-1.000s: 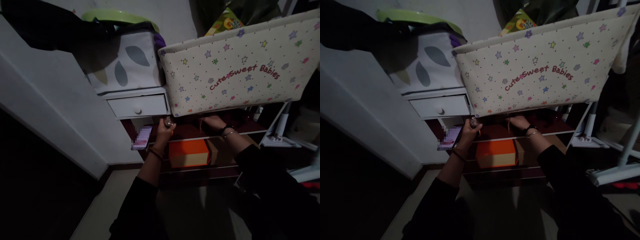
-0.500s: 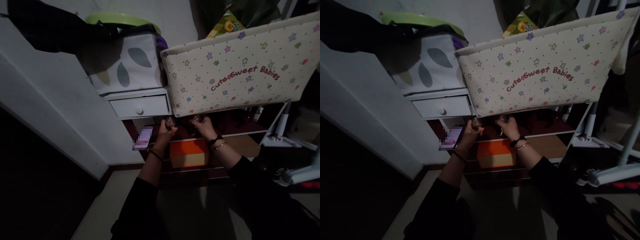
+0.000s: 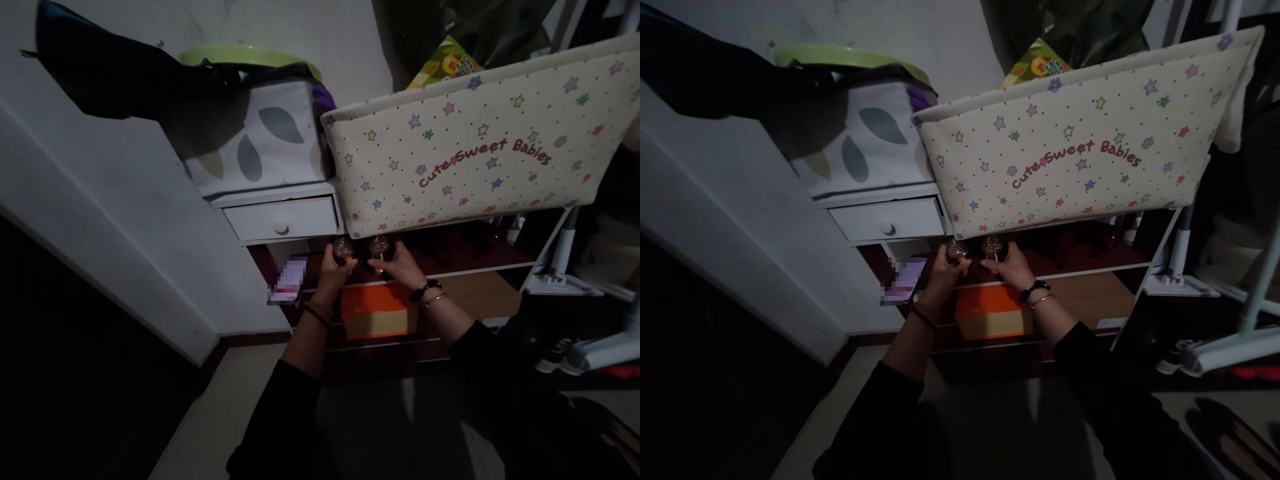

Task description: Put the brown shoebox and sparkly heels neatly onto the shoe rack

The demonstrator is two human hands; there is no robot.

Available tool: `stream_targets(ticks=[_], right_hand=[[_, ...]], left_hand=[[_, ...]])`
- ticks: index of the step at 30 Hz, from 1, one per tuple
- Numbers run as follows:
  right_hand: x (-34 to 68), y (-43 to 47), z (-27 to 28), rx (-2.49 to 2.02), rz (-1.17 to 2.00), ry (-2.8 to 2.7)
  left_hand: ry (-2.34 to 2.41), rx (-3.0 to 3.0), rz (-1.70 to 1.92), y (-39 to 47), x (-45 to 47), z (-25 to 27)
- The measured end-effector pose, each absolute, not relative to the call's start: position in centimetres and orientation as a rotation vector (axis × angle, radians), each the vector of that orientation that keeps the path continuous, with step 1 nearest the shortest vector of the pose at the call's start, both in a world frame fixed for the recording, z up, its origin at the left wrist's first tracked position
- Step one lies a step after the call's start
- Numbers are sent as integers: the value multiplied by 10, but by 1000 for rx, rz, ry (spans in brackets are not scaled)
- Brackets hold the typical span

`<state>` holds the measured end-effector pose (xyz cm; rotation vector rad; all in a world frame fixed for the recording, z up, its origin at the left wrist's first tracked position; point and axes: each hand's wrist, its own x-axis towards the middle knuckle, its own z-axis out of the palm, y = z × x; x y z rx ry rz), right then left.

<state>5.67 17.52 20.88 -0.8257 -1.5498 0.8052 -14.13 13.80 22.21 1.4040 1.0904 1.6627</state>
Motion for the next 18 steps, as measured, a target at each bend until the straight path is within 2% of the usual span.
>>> stream_targets(ticks=[8,18], right_hand=[[51,179,194,-666,1051,-1503],[52,181,190,-790,916,-1576]], left_hand=[[1045,1362,1676,140,-136,219],[1076,1407,1662,138,-137,217]])
